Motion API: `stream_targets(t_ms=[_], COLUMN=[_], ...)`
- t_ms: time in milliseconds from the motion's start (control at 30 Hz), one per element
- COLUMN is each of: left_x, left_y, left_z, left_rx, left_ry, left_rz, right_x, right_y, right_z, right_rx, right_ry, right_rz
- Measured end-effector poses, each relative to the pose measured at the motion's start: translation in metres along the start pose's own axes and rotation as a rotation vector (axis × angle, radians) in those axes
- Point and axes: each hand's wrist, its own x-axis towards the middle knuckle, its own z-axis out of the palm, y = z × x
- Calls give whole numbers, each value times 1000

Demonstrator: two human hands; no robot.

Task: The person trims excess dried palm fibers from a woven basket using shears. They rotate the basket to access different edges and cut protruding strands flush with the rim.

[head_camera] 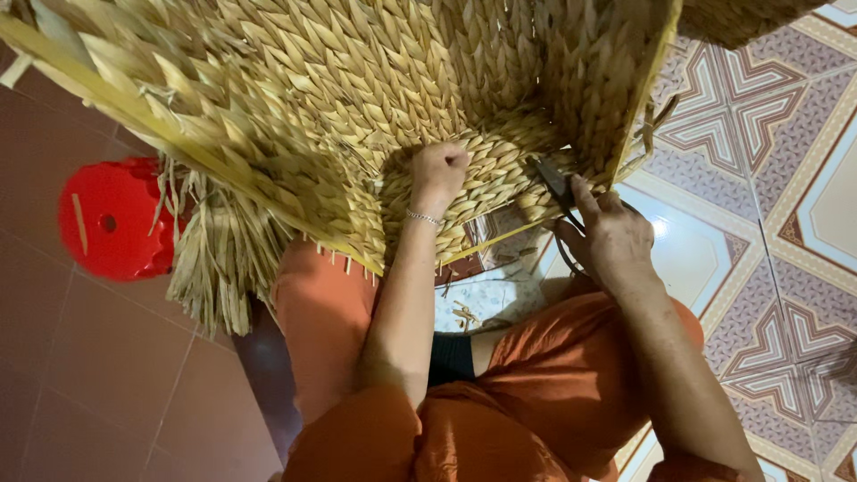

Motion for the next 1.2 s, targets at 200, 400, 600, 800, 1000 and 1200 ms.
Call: stream_targets(t_ms=[200, 400, 600, 800, 1000, 1200], left_x=[-12, -15, -30, -27, -15, -15], left_y=[12, 29, 37, 32, 23, 31], left_z=[-1, -15, -9, -5, -2, 2], left_rx=[94, -85, 40, 172, 74, 186], left_ry=[-25, -151, -53, -22, -91, -70], left_rz=[136, -131, 315, 330, 212, 245], right_x=[-3, -2, 2, 3, 2, -20], right_y=[3, 0, -4, -8, -4, 3], right_z=[2, -6, -10, -13, -17, -24], right_rx=[29, -5, -52, -67, 20, 404], right_ry=[18, -11, -88, -36, 20, 25], right_rz=[-23, -25, -5, -26, -77, 146])
